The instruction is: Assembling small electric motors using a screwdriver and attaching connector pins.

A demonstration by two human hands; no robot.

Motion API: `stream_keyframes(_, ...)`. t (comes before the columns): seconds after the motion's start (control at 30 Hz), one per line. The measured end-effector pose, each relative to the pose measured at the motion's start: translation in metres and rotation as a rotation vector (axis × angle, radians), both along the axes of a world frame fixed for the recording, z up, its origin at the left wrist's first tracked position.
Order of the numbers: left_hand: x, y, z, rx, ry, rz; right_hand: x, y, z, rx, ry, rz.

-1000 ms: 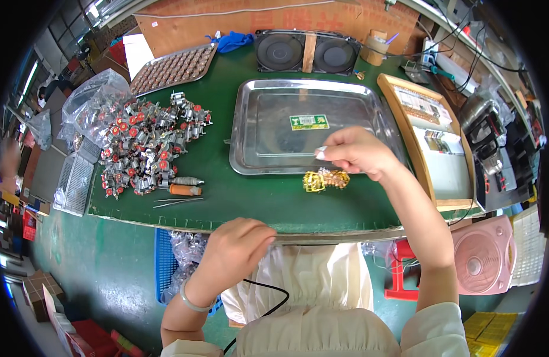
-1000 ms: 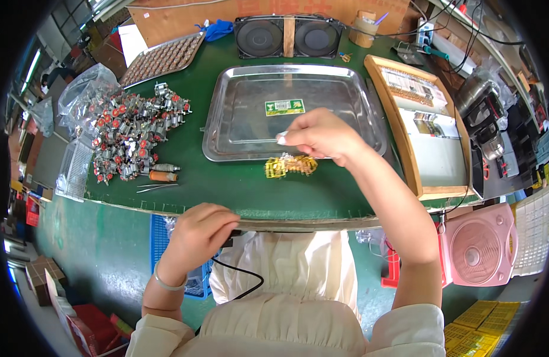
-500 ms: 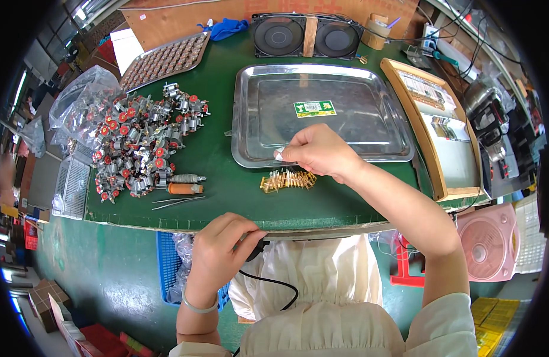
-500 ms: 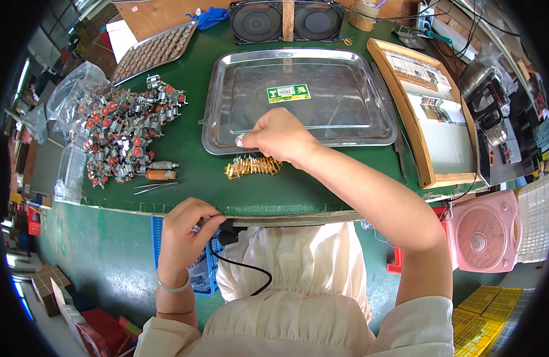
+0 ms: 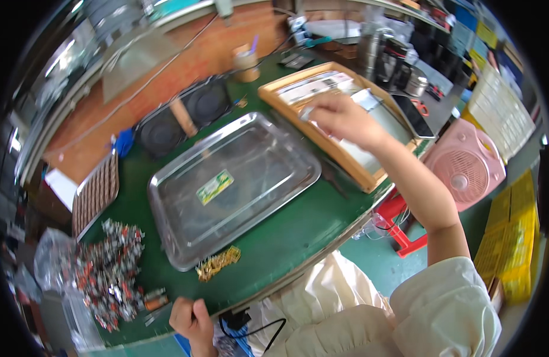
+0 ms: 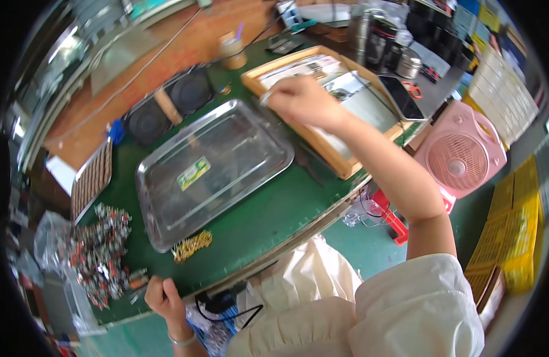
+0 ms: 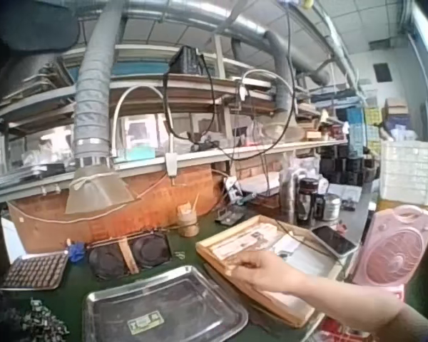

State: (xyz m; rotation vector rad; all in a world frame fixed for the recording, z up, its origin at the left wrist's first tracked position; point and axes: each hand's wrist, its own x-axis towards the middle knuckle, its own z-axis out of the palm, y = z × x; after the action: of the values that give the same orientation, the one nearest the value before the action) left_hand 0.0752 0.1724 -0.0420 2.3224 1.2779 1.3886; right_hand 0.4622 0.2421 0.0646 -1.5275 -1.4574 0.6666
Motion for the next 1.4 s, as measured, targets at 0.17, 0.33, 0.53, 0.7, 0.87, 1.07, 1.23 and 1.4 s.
stream_keyframes(0.17, 0.004, 0.004, -0.017, 0.035, -0.022, 0.16, 0.134, -0.011, 0.007, 0.213, 0.259, -0.447)
stream_keyframes(0.33, 0.003, 0.007, -0.024, -0.061, -0.09, 0.352, 0.232, 0.008, -0.014, 0.103, 0.077, -0.616)
stream_keyframes(0.53, 0.023, 0.001, -0.005, -0.048, 0.305, 0.57, 0.27, 0.072, -0.041, -0.001, -0.584, -0.454)
stream_keyframes(0.7, 0.037, 0.005, -0.001, 0.158, 0.229, 0.563, 0.271, 0.112, -0.06, -0.189, -0.835, -0.393)
stream_keyframes(0.87, 0.041, 0.006, -0.003, 0.09, 0.231, 0.603, 0.277, 0.121, -0.06, -0.26, -0.814, -0.247)
stream_keyframes(1.07, 0.055, 0.007, 0.008, 0.078, 0.154, 0.568, 0.273, 0.129, -0.068, -0.292, -0.918, -0.135)
stream_keyframes(1.23, 0.051, 0.007, 0.007, 0.034, 0.202, 0.65, 0.274, 0.13, -0.067, -0.296, -0.895, -0.194)
stream_keyframes(1.4, 0.051, 0.007, 0.006, 0.02, 0.158, 0.625, 0.294, 0.133, -0.056, -0.208, -0.706, -0.212)
